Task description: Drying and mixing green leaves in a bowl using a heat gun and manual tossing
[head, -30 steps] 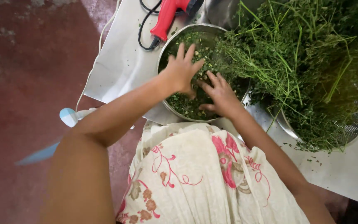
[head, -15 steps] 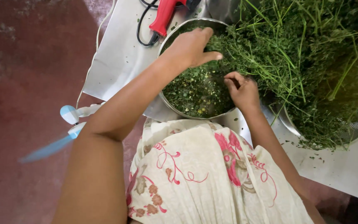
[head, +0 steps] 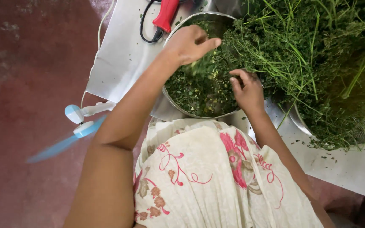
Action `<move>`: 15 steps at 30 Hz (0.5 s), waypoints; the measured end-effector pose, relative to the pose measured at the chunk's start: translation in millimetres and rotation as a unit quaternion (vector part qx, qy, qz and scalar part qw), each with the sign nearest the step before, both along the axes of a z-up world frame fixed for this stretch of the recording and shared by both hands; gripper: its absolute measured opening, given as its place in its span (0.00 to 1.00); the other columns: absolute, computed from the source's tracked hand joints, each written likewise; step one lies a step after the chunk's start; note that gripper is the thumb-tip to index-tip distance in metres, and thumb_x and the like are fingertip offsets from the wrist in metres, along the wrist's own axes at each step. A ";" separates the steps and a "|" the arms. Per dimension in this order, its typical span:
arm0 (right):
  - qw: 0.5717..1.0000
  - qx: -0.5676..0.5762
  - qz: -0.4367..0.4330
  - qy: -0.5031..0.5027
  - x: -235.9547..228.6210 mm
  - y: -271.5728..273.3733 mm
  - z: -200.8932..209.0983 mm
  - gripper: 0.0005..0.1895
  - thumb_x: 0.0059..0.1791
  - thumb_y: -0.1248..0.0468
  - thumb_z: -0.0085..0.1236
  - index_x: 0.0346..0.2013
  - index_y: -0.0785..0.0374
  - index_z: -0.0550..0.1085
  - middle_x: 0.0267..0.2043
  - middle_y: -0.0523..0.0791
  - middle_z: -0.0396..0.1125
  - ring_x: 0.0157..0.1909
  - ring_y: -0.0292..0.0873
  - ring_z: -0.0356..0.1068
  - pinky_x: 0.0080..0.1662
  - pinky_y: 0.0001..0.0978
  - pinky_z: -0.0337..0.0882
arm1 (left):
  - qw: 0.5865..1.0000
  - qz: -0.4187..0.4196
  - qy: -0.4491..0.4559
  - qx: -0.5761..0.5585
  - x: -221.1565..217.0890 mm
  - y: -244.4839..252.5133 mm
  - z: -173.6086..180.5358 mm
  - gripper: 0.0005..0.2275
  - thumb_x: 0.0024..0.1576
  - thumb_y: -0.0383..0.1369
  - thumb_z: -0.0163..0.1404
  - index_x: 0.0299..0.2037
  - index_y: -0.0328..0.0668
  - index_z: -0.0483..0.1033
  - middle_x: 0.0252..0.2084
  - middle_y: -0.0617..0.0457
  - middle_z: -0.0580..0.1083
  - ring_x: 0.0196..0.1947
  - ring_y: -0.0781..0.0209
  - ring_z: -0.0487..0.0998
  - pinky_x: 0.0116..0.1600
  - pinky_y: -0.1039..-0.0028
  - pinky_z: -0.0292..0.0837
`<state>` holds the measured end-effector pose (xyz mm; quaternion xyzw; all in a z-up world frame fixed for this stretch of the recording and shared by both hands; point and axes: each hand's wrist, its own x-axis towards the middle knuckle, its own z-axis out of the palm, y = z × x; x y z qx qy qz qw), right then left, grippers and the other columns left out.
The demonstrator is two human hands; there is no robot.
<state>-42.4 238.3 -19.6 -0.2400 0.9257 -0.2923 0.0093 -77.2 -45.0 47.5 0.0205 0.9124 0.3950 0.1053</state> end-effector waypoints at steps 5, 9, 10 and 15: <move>0.999 0.051 -0.001 0.000 1.7 -6.8 -4.1 0.13 0.53 0.61 0.57 0.52 0.55 0.75 0.53 0.48 0.71 0.55 0.56 0.66 0.52 0.48 0.65 | 0.990 -0.029 -0.063 -0.121 15.9 19.2 -7.4 0.21 0.59 0.47 0.57 0.55 0.47 0.66 0.63 0.43 0.64 0.55 0.48 0.65 0.57 0.61 0.68; 0.998 0.042 0.008 0.054 3.8 -7.9 -10.9 0.25 0.48 0.59 0.70 0.59 0.50 0.75 0.53 0.57 0.71 0.58 0.65 0.69 0.57 0.60 0.68 | 0.976 -0.081 0.064 -0.191 20.2 54.3 -120.9 0.28 0.46 0.36 0.63 0.58 0.47 0.70 0.48 0.41 0.68 0.45 0.31 0.78 0.46 0.44 0.80; 0.998 0.042 0.008 0.054 4.5 -16.6 6.4 0.25 0.48 0.59 0.70 0.59 0.50 0.75 0.53 0.57 0.71 0.58 0.65 0.69 0.57 0.60 0.68 | 0.976 -0.081 0.065 -0.191 19.6 57.3 -105.4 0.28 0.46 0.36 0.63 0.58 0.47 0.70 0.48 0.41 0.68 0.45 0.31 0.78 0.46 0.44 0.80; 0.988 -0.129 0.050 -0.072 9.9 -29.4 13.4 0.31 0.45 0.71 0.68 0.62 0.64 0.68 0.55 0.61 0.69 0.59 0.69 0.66 0.57 0.61 0.65 | 0.991 -0.098 0.005 0.088 34.0 50.2 -26.3 0.20 0.58 0.34 0.55 0.62 0.53 0.70 0.57 0.38 0.71 0.52 0.27 0.77 0.50 0.42 0.79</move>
